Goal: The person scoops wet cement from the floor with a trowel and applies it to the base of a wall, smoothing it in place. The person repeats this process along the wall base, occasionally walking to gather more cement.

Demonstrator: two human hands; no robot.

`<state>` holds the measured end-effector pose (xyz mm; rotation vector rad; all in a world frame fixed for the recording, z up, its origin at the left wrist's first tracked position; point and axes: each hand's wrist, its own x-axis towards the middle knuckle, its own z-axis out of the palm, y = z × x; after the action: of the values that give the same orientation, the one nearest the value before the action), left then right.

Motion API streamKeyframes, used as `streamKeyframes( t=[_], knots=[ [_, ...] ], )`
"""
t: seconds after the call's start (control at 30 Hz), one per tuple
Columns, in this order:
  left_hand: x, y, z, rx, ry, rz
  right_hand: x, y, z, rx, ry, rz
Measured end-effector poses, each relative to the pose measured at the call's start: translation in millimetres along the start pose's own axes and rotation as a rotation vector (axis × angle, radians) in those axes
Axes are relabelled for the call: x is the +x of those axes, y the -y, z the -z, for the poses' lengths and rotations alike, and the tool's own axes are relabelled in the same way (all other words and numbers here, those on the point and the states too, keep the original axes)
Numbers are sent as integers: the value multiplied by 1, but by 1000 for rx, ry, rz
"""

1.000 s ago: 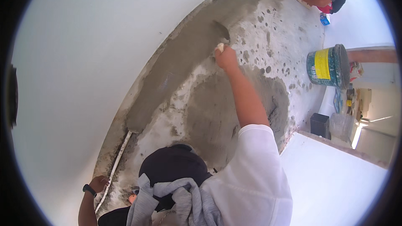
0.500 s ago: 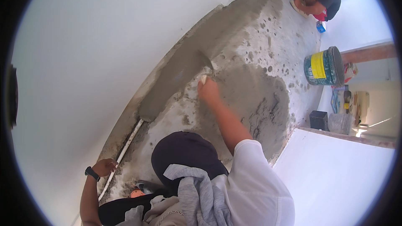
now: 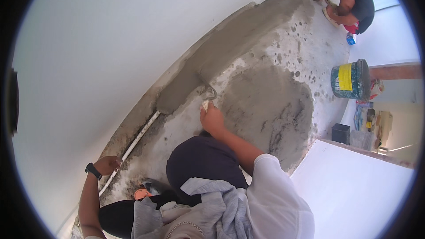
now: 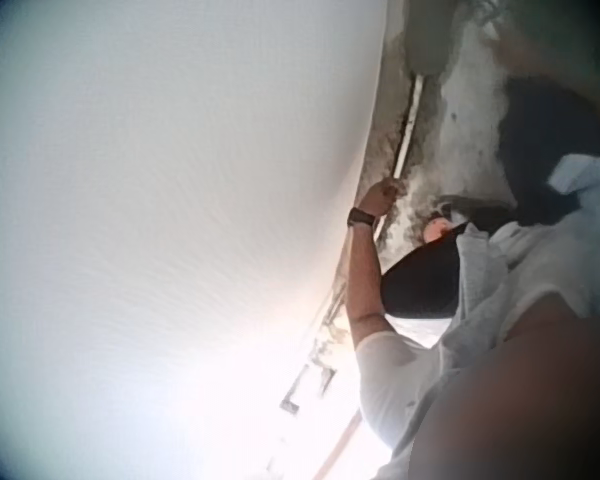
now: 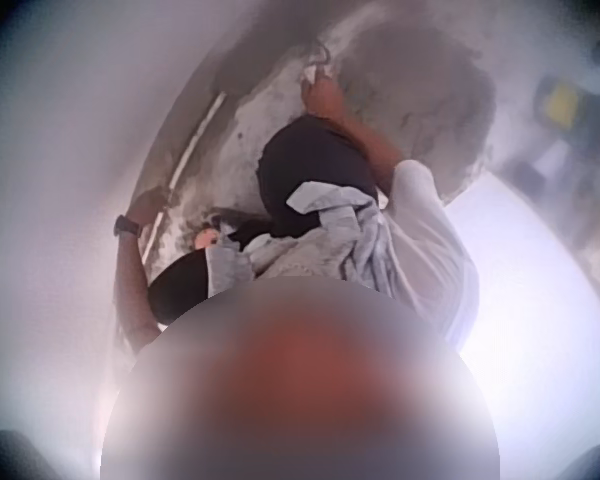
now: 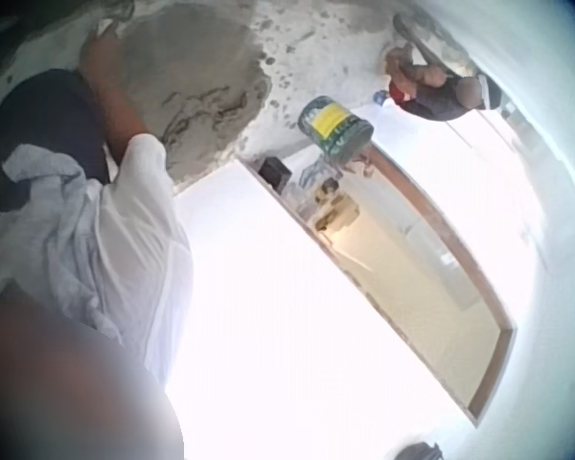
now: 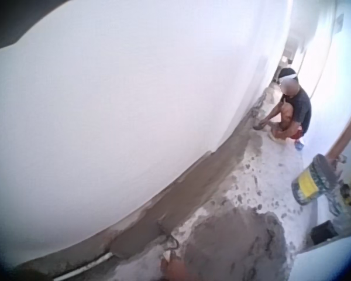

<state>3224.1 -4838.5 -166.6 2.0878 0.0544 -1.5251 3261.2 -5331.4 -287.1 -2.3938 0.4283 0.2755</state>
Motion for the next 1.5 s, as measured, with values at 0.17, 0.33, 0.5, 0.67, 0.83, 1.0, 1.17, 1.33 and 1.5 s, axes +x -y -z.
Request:
streamKeyframes(
  t=[0.17,0.33,0.5,0.67,0.83,1.0,1.17,1.33,1.5],
  knots=[
    [-1,-3,-3,35,15,39,-27,6,-11,-86,160,22],
    [0,-7,-2,84,4,59,-41,16,-10,-86,299,137],
    [3,-3,1,141,2,100,-20,28,11,279,655,179],
    [0,-12,3,52,-34,95,-18,48,47,490,610,294],
    [3,-26,2,80,-35,118,-16,45,60,225,176,781],
    [12,-33,1,113,5,107,15,12,26,-117,286,670],
    [23,-40,5,163,45,133,41,-38,33,-154,302,562],
    [25,-37,11,75,47,179,134,-90,96,-35,-175,265],
    [23,-14,11,33,57,292,307,-124,199,-217,-375,-41]
  ],
)
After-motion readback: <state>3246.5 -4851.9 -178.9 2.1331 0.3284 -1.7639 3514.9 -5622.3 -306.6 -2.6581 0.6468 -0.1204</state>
